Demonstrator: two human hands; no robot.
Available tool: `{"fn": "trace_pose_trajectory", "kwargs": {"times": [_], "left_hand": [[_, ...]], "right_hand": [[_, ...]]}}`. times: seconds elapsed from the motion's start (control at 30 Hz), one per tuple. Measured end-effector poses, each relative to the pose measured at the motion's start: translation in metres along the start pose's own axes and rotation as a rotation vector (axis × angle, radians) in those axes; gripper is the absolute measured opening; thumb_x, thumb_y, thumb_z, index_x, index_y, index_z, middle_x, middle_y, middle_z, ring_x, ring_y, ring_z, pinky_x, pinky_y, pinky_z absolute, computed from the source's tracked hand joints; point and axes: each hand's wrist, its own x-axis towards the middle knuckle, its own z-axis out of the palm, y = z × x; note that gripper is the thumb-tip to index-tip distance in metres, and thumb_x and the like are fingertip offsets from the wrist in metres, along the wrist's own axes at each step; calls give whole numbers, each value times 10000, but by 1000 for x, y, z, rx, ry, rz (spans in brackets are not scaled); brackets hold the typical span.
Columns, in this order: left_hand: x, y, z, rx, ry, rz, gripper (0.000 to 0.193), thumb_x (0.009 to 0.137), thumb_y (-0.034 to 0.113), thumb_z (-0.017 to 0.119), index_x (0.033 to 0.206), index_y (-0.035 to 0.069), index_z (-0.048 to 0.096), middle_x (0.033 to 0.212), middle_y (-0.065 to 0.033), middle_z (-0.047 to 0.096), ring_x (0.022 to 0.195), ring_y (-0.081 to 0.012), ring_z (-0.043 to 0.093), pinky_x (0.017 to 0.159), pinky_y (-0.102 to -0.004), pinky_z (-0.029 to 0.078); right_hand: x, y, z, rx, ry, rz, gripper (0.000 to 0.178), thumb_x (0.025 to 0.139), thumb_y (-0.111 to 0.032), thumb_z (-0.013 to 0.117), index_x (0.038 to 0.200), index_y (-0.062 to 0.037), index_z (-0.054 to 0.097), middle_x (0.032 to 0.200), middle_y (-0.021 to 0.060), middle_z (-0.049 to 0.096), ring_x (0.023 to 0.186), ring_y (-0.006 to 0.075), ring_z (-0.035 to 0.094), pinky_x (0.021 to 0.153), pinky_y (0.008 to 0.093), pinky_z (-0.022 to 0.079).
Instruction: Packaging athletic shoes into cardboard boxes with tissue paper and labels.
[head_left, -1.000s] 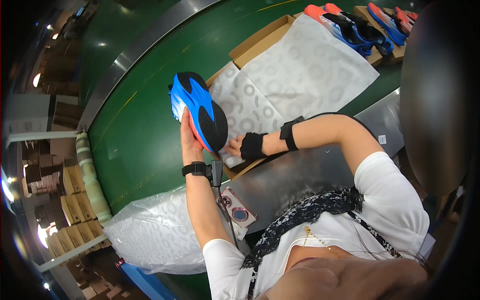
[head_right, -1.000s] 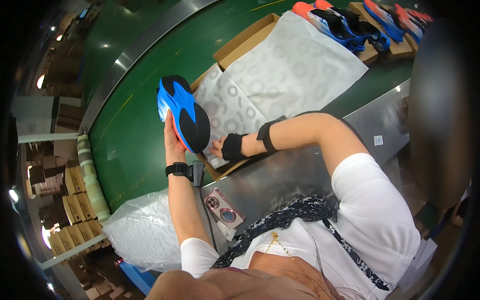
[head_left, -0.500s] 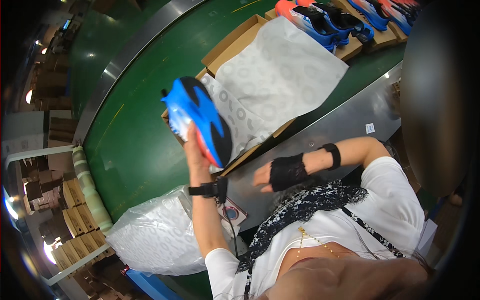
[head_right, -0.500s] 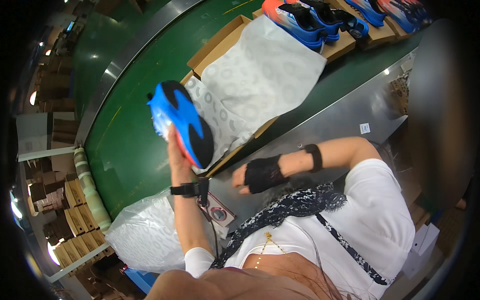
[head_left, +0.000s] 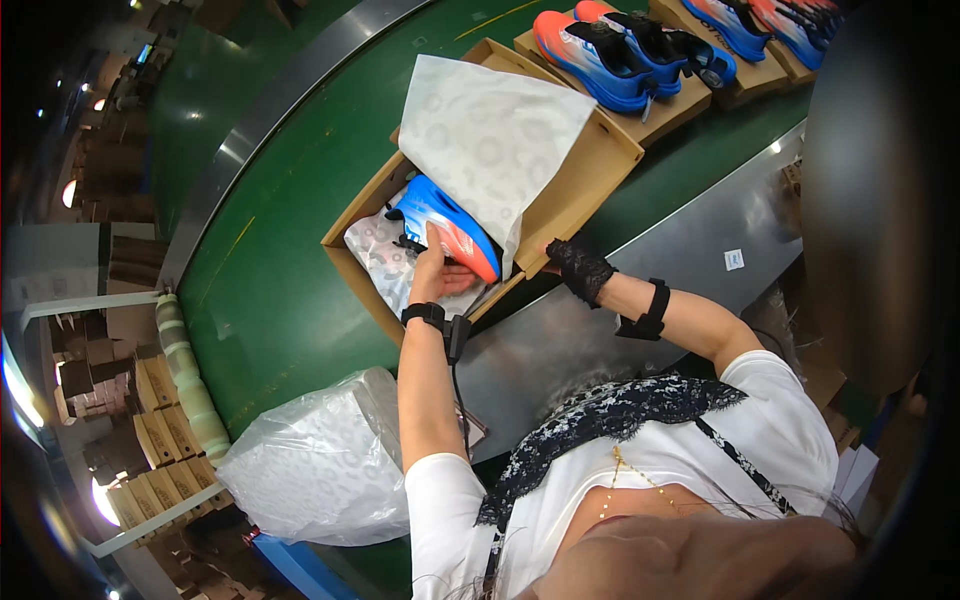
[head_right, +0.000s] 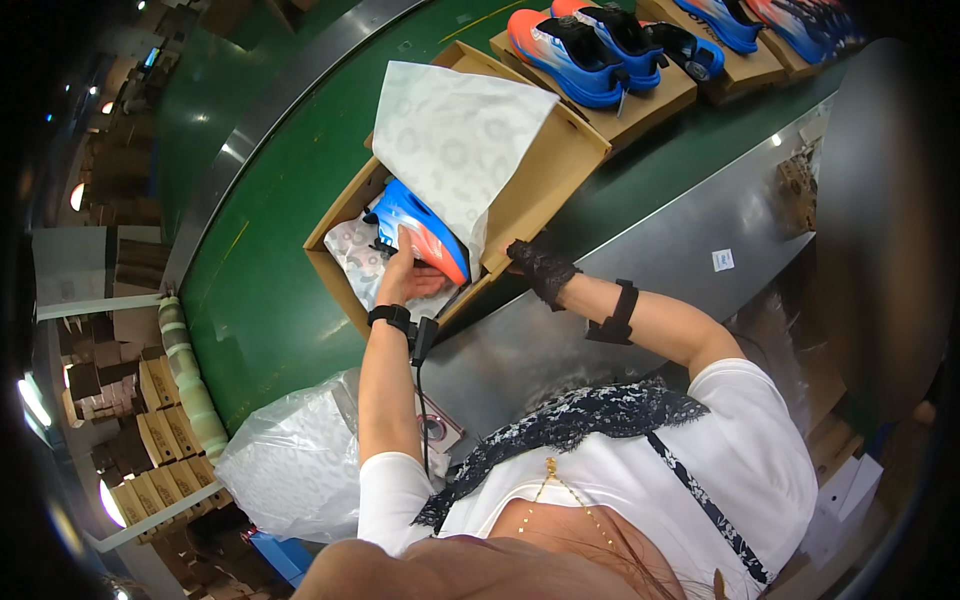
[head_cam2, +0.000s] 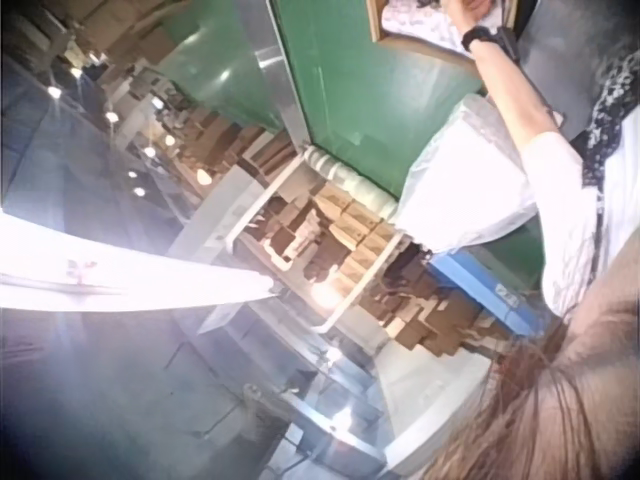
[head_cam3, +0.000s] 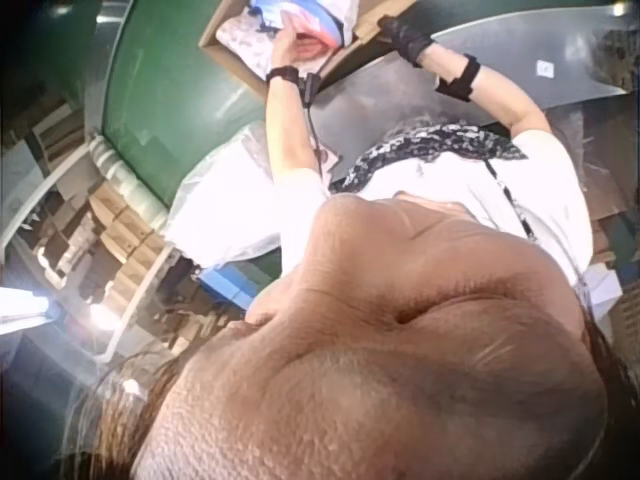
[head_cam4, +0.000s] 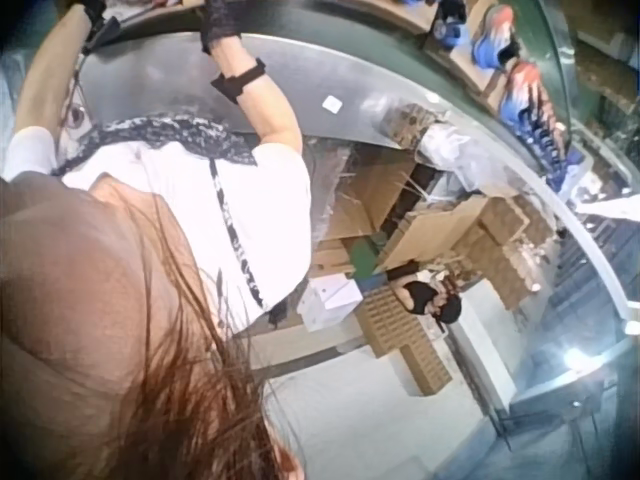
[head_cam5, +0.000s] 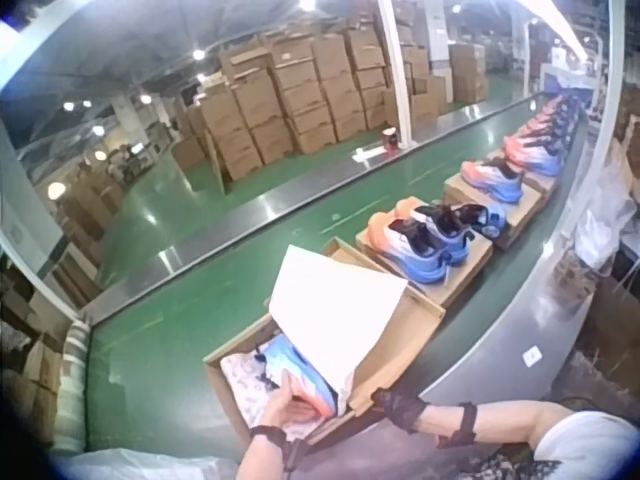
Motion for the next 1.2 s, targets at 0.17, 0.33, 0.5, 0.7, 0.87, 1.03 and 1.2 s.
{"fn": "trace_pose_trajectory", "kwargs": {"times": [0.17, 0.33, 0.5, 0.7, 0.87, 1.03, 1.2], "left_hand": [[-25, -31, -3, -476, -63, 342, 724, 818, 524, 413, 1151, -114, 332, 993, -306, 485, 859, -375, 555, 741, -414, 484], [-68, -79, -35, -572, 351, 717, 622, 860, 474, 361, 1131, -84, 387, 996, -211, 520, 864, -272, 553, 677, -351, 466], [-36, -97, -16, -214, 573, 674, 679, 836, 528, 345, 1190, -51, 360, 1175, -178, 450, 986, -259, 477, 733, -373, 413], [-18, -98, -15, -232, 507, 529, 575, 818, 443, 463, 1160, -15, 399, 1121, -128, 501, 954, -219, 508, 731, -346, 422], [-48, -69, -20, -824, -85, 582, 584, 758, 505, 425, 1192, 114, 414, 1111, -61, 502, 1021, -247, 478, 827, -429, 393], [-126, -31, -7, -897, -265, 456, 592, 730, 542, 360, 1188, 173, 421, 1160, -61, 455, 1051, -268, 429, 819, -496, 348], [-182, -46, -15, -951, -183, 558, 568, 713, 529, 401, 1152, 173, 452, 1128, -50, 465, 1022, -252, 437, 798, -480, 366]], "right_hand": [[2, -14, 8, -544, 62, -359, 435, 681, -64, 591, 1091, -58, 448, 997, 109, 537, 907, 266, 531, 733, 368, 433], [7, -39, 18, -1387, -49, -1209, 583, 659, -136, 564, 1216, -150, 395, 1232, 121, 407, 1090, 299, 422, 769, 533, 335], [24, 6, 5, -1885, -178, -1283, 509, 742, -187, 457, 1227, -323, 380, 1325, 100, 301, 1180, 341, 324, 804, 661, 246], [20, -4, 13, -1929, -197, -1250, 501, 713, -125, 477, 1173, -322, 443, 1273, 87, 379, 1138, 290, 390, 801, 596, 274], [43, -59, 52, -1886, -253, -1322, 464, 694, -145, 496, 1138, -278, 475, 1215, 82, 432, 1109, 250, 413, 867, 589, 235], [25, -159, 103, -1347, -65, -1567, 468, 613, -91, 560, 1073, -161, 506, 1074, 93, 510, 984, 231, 493, 846, 460, 341], [13, -166, 58, -1176, -48, -1549, 422, 628, -41, 623, 1037, -81, 527, 1064, 112, 514, 987, 279, 488, 817, 356, 420]]}}
